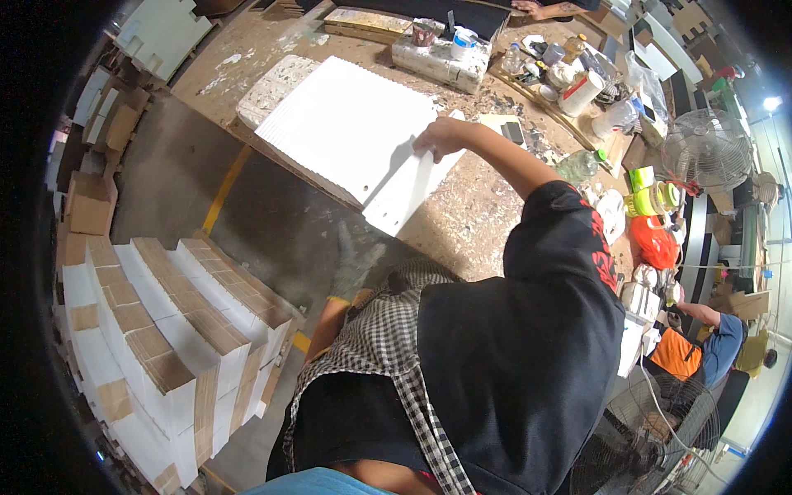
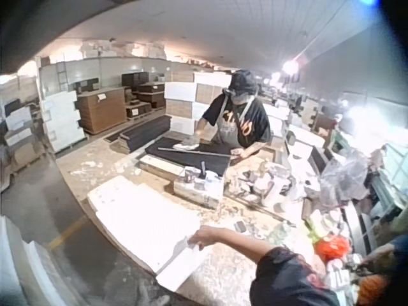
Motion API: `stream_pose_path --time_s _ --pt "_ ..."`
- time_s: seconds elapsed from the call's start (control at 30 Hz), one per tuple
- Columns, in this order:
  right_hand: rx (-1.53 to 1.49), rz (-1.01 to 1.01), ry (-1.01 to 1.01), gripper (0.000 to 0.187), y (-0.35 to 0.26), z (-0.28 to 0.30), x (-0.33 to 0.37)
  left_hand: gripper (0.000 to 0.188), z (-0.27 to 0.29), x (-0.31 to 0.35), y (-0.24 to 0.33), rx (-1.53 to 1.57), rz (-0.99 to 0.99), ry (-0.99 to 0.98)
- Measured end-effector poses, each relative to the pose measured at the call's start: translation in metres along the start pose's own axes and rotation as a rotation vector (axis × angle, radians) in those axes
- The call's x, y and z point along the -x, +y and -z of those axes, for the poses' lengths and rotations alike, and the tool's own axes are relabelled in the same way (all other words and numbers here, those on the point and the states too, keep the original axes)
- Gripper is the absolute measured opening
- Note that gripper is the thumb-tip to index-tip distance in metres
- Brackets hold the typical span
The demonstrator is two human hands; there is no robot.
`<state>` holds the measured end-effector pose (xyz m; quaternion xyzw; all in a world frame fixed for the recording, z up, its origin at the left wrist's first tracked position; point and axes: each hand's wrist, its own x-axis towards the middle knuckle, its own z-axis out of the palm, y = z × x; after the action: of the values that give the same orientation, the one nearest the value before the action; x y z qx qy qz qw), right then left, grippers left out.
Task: The person repeatedly picks up white rectangular panels from a stack and places them onto a workbench. The person handles the panels one at a time, aligning them on the bench surface throughout the clip.
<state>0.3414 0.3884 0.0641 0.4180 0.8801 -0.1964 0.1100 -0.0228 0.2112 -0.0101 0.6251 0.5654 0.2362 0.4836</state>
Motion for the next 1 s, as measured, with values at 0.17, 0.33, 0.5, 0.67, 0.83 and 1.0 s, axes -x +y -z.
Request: stream_pose_path --time_s 0.17,0.33,0.5,0.67,0.83,1.0 --pt "-0.052 0.164 0.544 0.043 0.031 -0.016 -0.020 0.121 -0.066 -0.061 -0.004 -0.258 0.128 0.051" --pt "-0.884 -0.468 0.936 0.037 0.080 -0.064 -0.005 0.129 -0.091 -0.070 -0.008 -0.109 0.224 0.206" --pt "-1.446 -0.460 0.844 0.077 0.097 -0.125 -0.023 0.130 -0.093 -0.082 -0.002 -0.098 0.117 0.340" --pt "-1.308 -0.432 0.832 0.070 0.089 -0.137 -0.029 0.135 -0.088 -0.093 0.013 -0.094 0.421 0.067" --pt "-1.298 -0.674 1.141 0.068 0.107 -0.141 -0.037 0.129 -0.036 -0.070 0.001 0.138 0.298 -0.115" --pt "-1.023 -0.616 1.750 0.039 0.040 -0.077 -0.043 0.059 0.060 0.004 -0.109 -0.236 0.052 -0.091"
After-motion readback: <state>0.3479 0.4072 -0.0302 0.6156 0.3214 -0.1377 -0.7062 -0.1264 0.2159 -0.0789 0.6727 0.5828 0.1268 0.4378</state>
